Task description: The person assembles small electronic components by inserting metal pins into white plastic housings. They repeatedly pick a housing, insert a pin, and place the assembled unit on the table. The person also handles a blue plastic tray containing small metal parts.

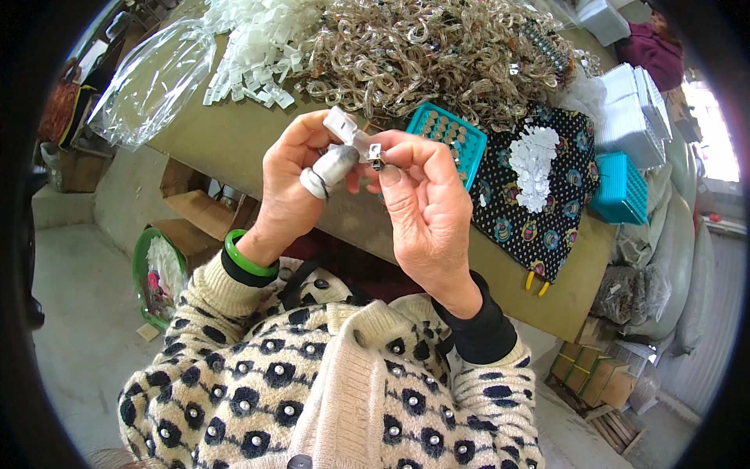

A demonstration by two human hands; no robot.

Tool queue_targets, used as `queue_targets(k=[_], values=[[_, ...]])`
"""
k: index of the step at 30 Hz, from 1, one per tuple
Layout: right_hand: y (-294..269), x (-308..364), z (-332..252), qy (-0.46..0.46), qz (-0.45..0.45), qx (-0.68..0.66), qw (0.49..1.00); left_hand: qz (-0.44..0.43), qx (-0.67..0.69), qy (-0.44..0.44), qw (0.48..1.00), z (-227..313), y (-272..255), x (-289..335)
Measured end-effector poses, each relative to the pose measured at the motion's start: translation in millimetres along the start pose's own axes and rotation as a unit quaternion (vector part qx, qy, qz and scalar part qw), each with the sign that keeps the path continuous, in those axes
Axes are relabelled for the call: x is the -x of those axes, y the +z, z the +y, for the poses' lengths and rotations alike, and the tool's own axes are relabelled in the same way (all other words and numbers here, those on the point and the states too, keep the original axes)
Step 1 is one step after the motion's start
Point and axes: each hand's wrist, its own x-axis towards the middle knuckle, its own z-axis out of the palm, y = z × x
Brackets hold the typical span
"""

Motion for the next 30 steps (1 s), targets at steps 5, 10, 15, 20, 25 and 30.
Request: queue_targets(k=[5,10,15,20,25,30], values=[[-10.4,-0.6,2.3,0.009,0.023,0.065,0.998,-0.02,0.191,-0.13,0.973,-2.2,-5.4,-0.1],[-13.5,2.3,6.8,0.042,0.06,0.05,0.996,-0.03,0.231,-0.15,0.961,-9.8,-1.5,4.4],[-16.4,2.7,3.0,0.077,0.073,-0.049,0.993,-0.04,0.229,-0.142,0.962,-15.2,-2.5,6.3],[-19.6,-0.1,-1.7,0.137,0.06,-0.121,0.981,-0.07,0.18,-0.105,0.976,-18.9,-5.2,7.3],[-15.6,1.4,-5.1,0.159,0.057,-0.099,0.981,-0.064,0.154,-0.059,0.984,-21.8,-1.3,7.1],[-11.6,-2.1,-8.7,0.169,0.053,-0.047,0.983,-0.041,0.174,-0.064,0.982,-20.1,1.0,3.7]])
